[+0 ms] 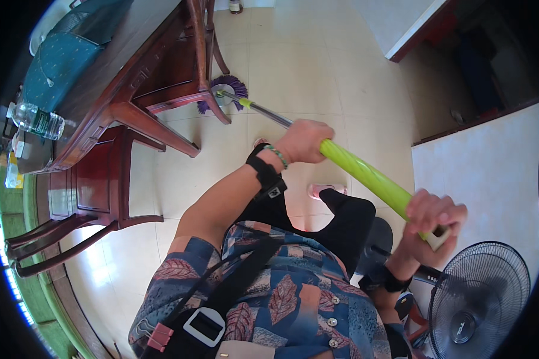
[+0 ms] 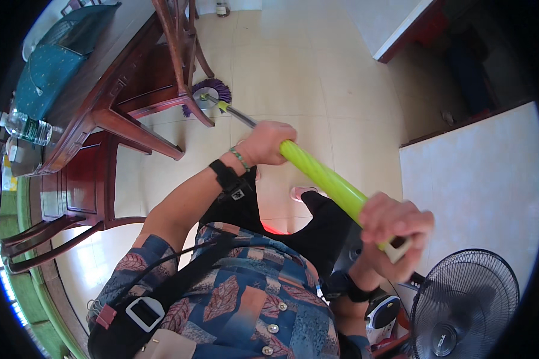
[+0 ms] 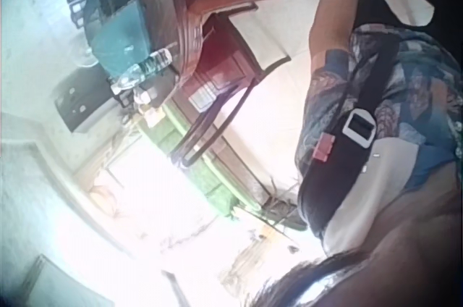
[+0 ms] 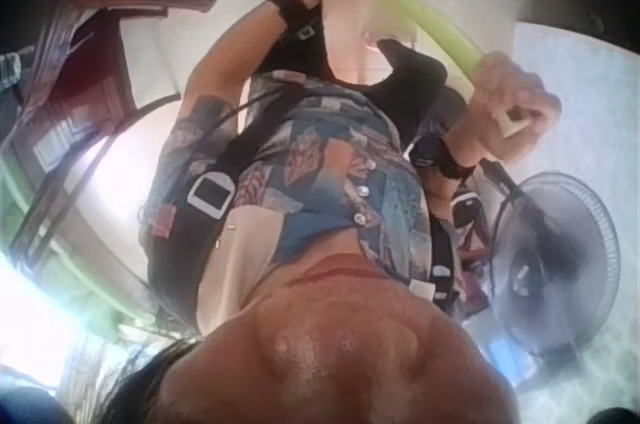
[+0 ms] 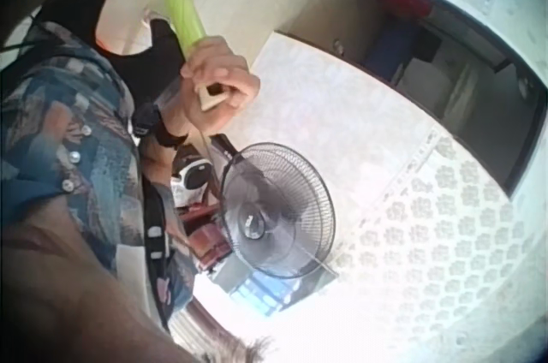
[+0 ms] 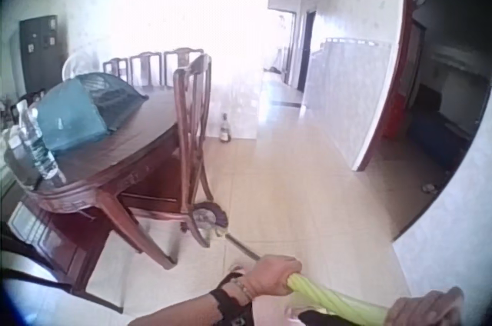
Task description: Mopping the tiled floor in a home dining area.
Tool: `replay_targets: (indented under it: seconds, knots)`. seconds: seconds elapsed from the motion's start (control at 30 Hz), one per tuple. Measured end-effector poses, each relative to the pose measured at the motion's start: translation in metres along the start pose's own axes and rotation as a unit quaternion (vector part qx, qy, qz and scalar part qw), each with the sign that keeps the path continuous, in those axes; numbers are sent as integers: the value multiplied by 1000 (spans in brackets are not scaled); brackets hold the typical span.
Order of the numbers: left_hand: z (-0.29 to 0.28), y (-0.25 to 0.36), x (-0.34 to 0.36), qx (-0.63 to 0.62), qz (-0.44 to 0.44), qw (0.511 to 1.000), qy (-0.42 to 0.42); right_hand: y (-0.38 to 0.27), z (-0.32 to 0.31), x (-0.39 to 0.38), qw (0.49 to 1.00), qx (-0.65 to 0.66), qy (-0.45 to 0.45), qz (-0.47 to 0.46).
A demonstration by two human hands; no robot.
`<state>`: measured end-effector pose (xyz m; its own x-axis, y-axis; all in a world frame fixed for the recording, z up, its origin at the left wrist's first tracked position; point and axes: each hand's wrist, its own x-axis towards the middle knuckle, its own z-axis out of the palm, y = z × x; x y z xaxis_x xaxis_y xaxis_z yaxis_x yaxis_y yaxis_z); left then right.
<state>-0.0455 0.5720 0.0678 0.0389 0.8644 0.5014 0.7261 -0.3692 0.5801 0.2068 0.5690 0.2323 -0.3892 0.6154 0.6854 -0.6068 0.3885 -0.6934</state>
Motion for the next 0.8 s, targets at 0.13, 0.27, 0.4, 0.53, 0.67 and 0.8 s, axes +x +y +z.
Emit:
replay_targets:
  seconds: [0.13, 0.27, 0.4, 0.53, 0.67, 0.8]
  knots:
    - [33, 44, 20, -39, 38, 998, -9, -52, -30, -10, 995, -67, 74, -24]
    - [76, 114, 36, -96, 82, 992, 16, -125, -60, -27, 988, -123, 57, -71]
    - [113, 167, 44, -179, 136, 974, -44, -176, -67, -56, 976, -134, 63, -160]
    - [150, 182, 63, -216, 180, 955, -97, -190, -72, -64, 976, -144, -36, -160]
    - [180, 151, 98, -193, 195, 952, -138, -173, -71, -55, 937, -337, -74, -56]
    - [192, 97, 115, -198, 144, 960, -134, -130, -49, -53, 886, -461, 11, 49]
